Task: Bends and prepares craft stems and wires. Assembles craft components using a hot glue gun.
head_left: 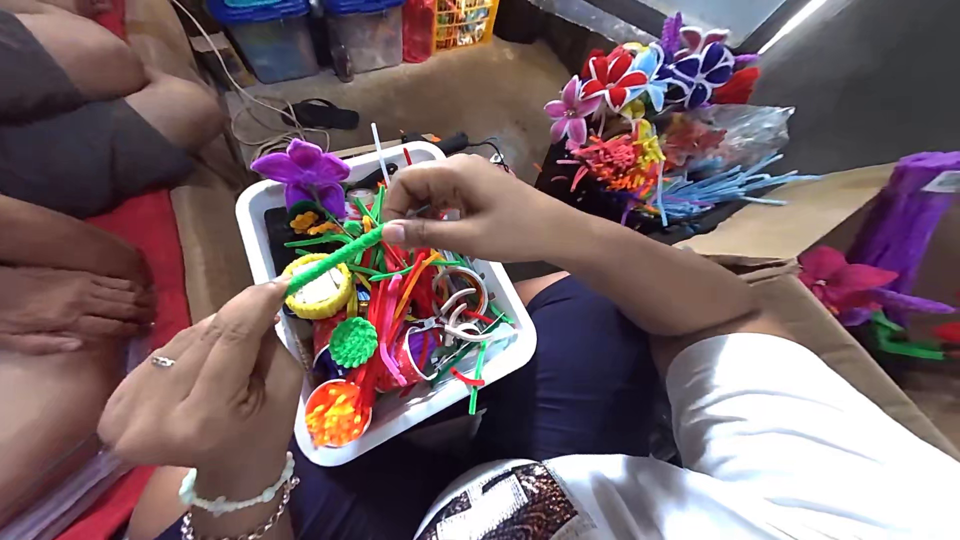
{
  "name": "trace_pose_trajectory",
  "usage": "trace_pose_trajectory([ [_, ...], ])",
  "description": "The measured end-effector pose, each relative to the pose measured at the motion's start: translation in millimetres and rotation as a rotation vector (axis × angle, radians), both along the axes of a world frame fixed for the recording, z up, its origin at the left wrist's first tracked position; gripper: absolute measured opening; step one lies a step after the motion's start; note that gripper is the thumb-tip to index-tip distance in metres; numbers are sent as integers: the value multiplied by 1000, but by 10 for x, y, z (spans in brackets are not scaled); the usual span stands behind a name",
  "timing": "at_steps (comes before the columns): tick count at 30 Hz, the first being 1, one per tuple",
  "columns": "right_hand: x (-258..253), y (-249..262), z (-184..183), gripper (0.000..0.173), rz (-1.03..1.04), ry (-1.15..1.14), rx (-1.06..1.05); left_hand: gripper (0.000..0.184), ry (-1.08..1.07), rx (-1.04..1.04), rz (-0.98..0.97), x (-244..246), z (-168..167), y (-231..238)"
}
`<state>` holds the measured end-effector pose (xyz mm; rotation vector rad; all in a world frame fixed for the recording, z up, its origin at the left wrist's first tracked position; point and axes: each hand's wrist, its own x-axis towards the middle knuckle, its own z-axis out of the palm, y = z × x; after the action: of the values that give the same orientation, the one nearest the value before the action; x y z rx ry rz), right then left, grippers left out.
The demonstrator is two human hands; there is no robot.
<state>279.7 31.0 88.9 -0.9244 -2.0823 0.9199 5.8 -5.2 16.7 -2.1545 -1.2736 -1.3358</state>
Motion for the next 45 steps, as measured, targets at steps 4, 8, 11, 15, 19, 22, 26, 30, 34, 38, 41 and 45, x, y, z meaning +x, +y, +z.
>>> trace_pose_trajectory([
  [4,-15,-34,30,17,-25,14,143,21,14,-42,35,-5,5,6],
  [8,-8,-29,62,27,29,-20,228,20,-5,-83,22,-18,12,6],
  [11,-6,14,45,26,40,-42,323,20,-28,-107,13,-3,18,6],
  [15,-54,19,7,23,-15,-18,408,20,-60,-144,-6,10,12,9],
  [19,-62,30,-8,16,-56,19,388,18,-72,-113,-8,19,16,6],
  [22,-40,47,-25,12,-91,31,317,16,-58,-53,-20,36,19,-4],
  [26,-9,58,-13,13,6,214,-107,16,-13,40,-41,11,-12,-30],
  [30,-18,40,-25,13,12,300,-187,17,-4,43,-81,2,-26,-24],
  [34,-70,53,-62,20,-122,179,255,18,-71,-18,-113,13,-21,-4],
  [38,-79,85,-114,16,-144,171,503,18,-109,-84,-138,-7,-15,-1],
  [41,-77,71,-124,14,-207,34,642,17,-158,-103,-151,5,-28,7],
  [45,-84,56,-109,18,-195,-167,647,16,-170,-91,-130,-1,-40,7],
])
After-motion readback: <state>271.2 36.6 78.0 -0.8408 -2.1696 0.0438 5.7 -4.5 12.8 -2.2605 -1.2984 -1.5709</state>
